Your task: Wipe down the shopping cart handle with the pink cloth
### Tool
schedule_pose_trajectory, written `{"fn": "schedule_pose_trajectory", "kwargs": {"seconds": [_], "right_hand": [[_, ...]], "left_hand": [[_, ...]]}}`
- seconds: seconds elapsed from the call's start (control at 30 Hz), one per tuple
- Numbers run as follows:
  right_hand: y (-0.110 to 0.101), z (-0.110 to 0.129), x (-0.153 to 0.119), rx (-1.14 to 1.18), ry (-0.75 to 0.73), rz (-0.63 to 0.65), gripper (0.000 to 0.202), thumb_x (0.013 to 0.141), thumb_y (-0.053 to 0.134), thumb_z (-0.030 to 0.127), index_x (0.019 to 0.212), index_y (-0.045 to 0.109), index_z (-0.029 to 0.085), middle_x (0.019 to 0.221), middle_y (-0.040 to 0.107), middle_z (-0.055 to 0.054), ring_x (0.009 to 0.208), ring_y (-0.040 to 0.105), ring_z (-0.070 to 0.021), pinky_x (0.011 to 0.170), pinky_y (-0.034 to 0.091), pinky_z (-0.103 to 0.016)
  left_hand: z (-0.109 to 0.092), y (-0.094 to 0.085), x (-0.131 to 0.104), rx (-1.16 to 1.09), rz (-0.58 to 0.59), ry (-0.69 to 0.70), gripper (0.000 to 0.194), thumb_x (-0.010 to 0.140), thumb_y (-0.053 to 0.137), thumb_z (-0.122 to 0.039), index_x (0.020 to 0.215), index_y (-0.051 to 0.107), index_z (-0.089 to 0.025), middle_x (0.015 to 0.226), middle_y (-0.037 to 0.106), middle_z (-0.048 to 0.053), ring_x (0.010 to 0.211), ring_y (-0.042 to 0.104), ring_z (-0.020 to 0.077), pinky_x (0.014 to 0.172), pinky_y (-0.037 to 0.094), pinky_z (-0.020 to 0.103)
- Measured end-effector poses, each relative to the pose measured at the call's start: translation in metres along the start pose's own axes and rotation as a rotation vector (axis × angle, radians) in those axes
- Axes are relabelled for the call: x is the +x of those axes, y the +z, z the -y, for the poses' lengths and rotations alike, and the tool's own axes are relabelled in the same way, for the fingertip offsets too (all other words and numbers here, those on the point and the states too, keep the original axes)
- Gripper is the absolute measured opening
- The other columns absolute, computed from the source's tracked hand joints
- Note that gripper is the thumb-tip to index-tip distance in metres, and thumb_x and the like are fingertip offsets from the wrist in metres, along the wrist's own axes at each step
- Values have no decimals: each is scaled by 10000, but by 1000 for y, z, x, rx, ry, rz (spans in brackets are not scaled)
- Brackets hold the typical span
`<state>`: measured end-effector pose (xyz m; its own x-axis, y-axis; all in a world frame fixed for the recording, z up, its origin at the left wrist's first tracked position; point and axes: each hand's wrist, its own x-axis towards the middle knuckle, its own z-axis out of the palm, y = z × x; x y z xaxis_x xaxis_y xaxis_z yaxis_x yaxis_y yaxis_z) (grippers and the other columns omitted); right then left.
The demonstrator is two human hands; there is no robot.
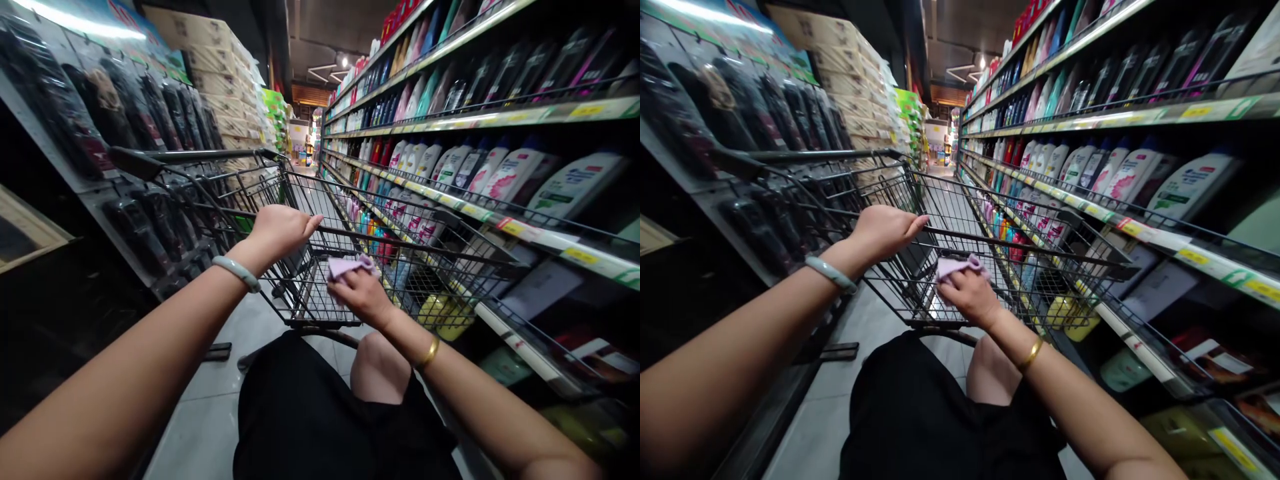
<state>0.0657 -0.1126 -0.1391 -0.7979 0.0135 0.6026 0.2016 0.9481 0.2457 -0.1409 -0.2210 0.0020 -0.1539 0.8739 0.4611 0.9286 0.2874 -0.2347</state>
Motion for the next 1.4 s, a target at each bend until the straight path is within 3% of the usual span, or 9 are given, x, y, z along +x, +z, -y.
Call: {"fn": "schedule_pose_trajectory", "kwargs": {"seconds": [0.2,0.33,0.53,0.7,0.83,1.03,1.17,1.3,1.4], "right_hand": [[-32,-12,40,-48,260,-342,354,1030,604,321,1367,710,297,1411,639,-130,1309,580,-327,1133,479,-505],[-1,-11,1,-145,295,-253,468,981,690,335,1442,656,405,1547,597,-87,1503,451,-384,1225,368,-613],[45,-15,-69,-113,184,-147,356,1031,608,238,1253,754,475,1344,737,-5,1308,631,-260,1205,399,-529],[19,3,-19,-97,327,-296,203,1022,663,338,1155,801,402,1297,734,-62,1265,606,-288,1141,382,-510],[20,22,12,-70,288,-260,242,1031,640,355,1229,773,400,1356,714,-75,1287,578,-298,1134,369,-523],[84,40,-47,-17,147,111,262,1040,583,290,1226,748,373,1399,715,-52,1292,590,-296,1120,402,-576],[86,43,-59,3,111,330,192,1010,628,314,1140,763,271,1330,726,-120,1224,612,-329,1057,452,-584],[66,47,-21,-27,122,191,270,1048,574,344,1267,725,300,1427,686,-123,1324,566,-337,1085,430,-570],[73,53,-1,-74,116,73,341,1088,477,296,1357,682,336,1493,657,-92,1369,544,-312,1118,406,-563]], "left_hand": [[-8,3,7,-17,-19,-27,808,1077,166,-612,946,840,-186,972,819,181,960,766,352,638,335,365],[-10,5,8,-22,-34,-19,816,1078,151,-608,963,844,-194,970,822,170,948,764,338,659,350,365],[-13,4,10,-16,-20,-30,846,1070,123,-609,966,854,-195,962,821,173,944,762,340,647,347,368],[-13,9,13,-20,-49,-49,851,1066,122,-613,929,851,-195,937,819,173,921,760,337,637,333,362],[-10,13,14,-21,-70,-52,853,1062,130,-627,930,853,-194,942,821,181,928,757,328,658,352,361],[-11,8,13,-11,-40,-47,854,1066,122,-617,962,851,-186,966,818,192,955,759,345,668,367,367],[-13,7,15,-17,-25,-64,835,1069,139,-605,961,851,-182,964,815,190,960,762,352,679,375,365],[-12,10,17,-23,-41,-60,855,1066,124,-615,957,851,-178,956,814,198,960,763,362,665,355,365],[-11,12,17,-10,-63,-64,860,1063,116,-616,941,847,-178,959,816,198,952,764,355,654,344,364]]}}
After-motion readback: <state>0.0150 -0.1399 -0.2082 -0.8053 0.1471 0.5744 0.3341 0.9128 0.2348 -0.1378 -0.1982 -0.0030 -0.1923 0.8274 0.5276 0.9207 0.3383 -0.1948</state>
